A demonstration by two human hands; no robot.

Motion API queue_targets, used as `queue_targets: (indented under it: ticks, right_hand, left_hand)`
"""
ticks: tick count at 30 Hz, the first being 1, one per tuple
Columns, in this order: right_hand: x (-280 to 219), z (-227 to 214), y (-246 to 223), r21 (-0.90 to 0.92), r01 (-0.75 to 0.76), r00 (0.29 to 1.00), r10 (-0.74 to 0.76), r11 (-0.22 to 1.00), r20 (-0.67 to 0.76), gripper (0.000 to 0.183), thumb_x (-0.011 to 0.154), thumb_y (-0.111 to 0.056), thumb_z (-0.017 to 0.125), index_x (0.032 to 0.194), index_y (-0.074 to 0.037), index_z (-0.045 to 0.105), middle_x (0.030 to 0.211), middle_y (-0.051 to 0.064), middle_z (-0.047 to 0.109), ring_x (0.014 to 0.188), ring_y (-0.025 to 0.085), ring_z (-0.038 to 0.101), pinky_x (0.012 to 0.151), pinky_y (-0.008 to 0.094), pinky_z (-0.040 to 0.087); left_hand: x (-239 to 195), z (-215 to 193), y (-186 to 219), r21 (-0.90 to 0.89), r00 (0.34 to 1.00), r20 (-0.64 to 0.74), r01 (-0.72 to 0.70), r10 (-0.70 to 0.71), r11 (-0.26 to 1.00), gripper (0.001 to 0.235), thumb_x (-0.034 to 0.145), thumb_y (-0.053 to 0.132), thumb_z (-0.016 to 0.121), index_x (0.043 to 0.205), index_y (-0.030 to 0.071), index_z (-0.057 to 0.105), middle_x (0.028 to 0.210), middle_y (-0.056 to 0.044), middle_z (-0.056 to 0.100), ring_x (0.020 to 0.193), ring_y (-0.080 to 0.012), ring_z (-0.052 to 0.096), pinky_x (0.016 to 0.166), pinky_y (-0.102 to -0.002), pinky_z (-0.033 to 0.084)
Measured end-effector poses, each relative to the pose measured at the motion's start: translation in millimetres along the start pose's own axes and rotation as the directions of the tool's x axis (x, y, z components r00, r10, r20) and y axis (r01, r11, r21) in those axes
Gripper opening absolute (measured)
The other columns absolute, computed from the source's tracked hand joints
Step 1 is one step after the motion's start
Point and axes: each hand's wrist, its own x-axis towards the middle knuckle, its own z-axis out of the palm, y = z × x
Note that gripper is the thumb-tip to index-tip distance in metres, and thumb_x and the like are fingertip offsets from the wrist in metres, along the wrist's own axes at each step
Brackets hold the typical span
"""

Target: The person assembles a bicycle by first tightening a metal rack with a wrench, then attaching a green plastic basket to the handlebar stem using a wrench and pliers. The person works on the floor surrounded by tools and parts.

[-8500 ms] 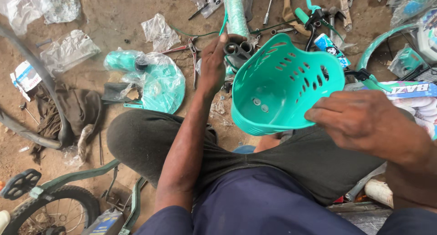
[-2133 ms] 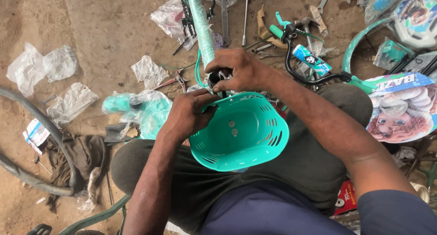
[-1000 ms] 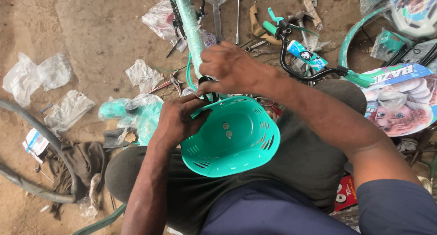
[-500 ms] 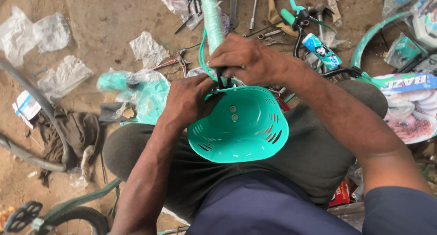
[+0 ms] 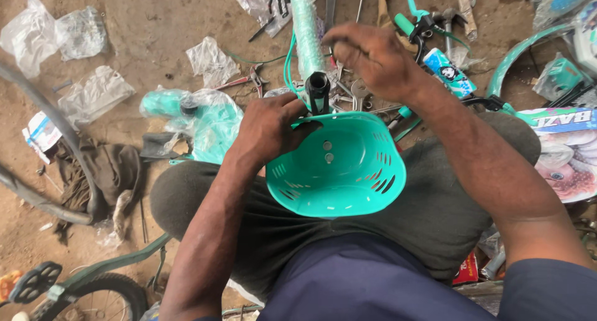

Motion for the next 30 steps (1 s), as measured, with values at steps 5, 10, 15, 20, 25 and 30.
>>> queue_targets:
  ticks: [5,10,15,20,25,30]
  right_hand:
    - [-7.9,5.5,-1.4,0.243,-0.236,0.971,0.222,0.941,0.082,0.037,0.110,-0.021,0.055,0.143,-0.006,0.057,0.107,0.014,0.070,0.088,0.024,0.067,0.078,0.036,0.056]
    - [-10.5,7.2,-2.6,0.148,0.001,1.000,-0.005,0.989,0.028,0.043,0.107,-0.016,0.057,0.148,-0.005,0.052,0.123,0.014,0.066,0.104,0.025,0.064,0.085,0.036,0.056]
    - [-17.2,12.4,1.2,0.171,0.013,1.000,-0.016,0.985,0.015,0.043,0.107,-0.011,0.058,0.148,-0.004,0.052,0.127,0.014,0.063,0.120,0.022,0.064,0.095,0.035,0.057]
    - [-20.7,12.8,2.1,0.189,-0.017,1.000,0.020,0.982,-0.017,0.038,0.107,-0.010,0.061,0.145,-0.007,0.058,0.121,0.012,0.067,0.114,0.020,0.066,0.098,0.034,0.057]
    - [-21.2,14.6,-0.4,0.248,-0.126,0.991,0.109,0.961,0.082,0.044,0.103,-0.011,0.060,0.147,-0.004,0.055,0.117,0.010,0.069,0.108,0.018,0.066,0.094,0.033,0.057]
    - [-19.2,14.4,0.6,0.197,0.161,0.984,-0.172,0.967,0.044,0.046,0.106,-0.011,0.060,0.148,0.002,0.049,0.124,0.015,0.069,0.118,0.022,0.065,0.100,0.035,0.053]
  left_hand:
    - [-3.4,-1.5,-0.2,-0.010,1.000,0.002,-0.015,0.015,1.000,0.027,0.078,0.026,0.085,0.095,0.010,0.070,0.087,-0.011,0.068,0.079,-0.0359,0.068,0.064,-0.048,0.052]
    - [2.4,-3.8,2.4,-0.055,0.999,0.031,0.016,-0.014,0.998,0.027,0.079,0.027,0.085,0.092,0.010,0.070,0.084,-0.011,0.069,0.077,-0.0365,0.068,0.063,-0.049,0.052]
    - [7.7,-13.1,2.8,-0.060,0.998,0.062,0.020,-0.016,0.998,0.028,0.078,0.027,0.086,0.085,0.007,0.068,0.082,-0.013,0.068,0.076,-0.0376,0.068,0.064,-0.049,0.053]
    - [10.9,-21.4,2.1,-0.120,0.996,0.090,0.023,-0.012,0.993,0.024,0.077,0.025,0.085,0.094,0.011,0.075,0.087,-0.013,0.071,0.077,-0.0381,0.068,0.065,-0.049,0.054]
    - [9.8,-16.2,5.1,-0.039,0.994,0.107,-0.009,0.013,0.999,0.026,0.079,0.027,0.084,0.093,0.010,0.073,0.087,-0.013,0.071,0.081,-0.0379,0.069,0.066,-0.050,0.053]
    - [9.2,-11.6,3.9,-0.028,0.994,0.109,-0.003,0.006,1.000,0.027,0.078,0.029,0.084,0.092,0.009,0.073,0.086,-0.014,0.071,0.077,-0.0388,0.068,0.064,-0.051,0.053]
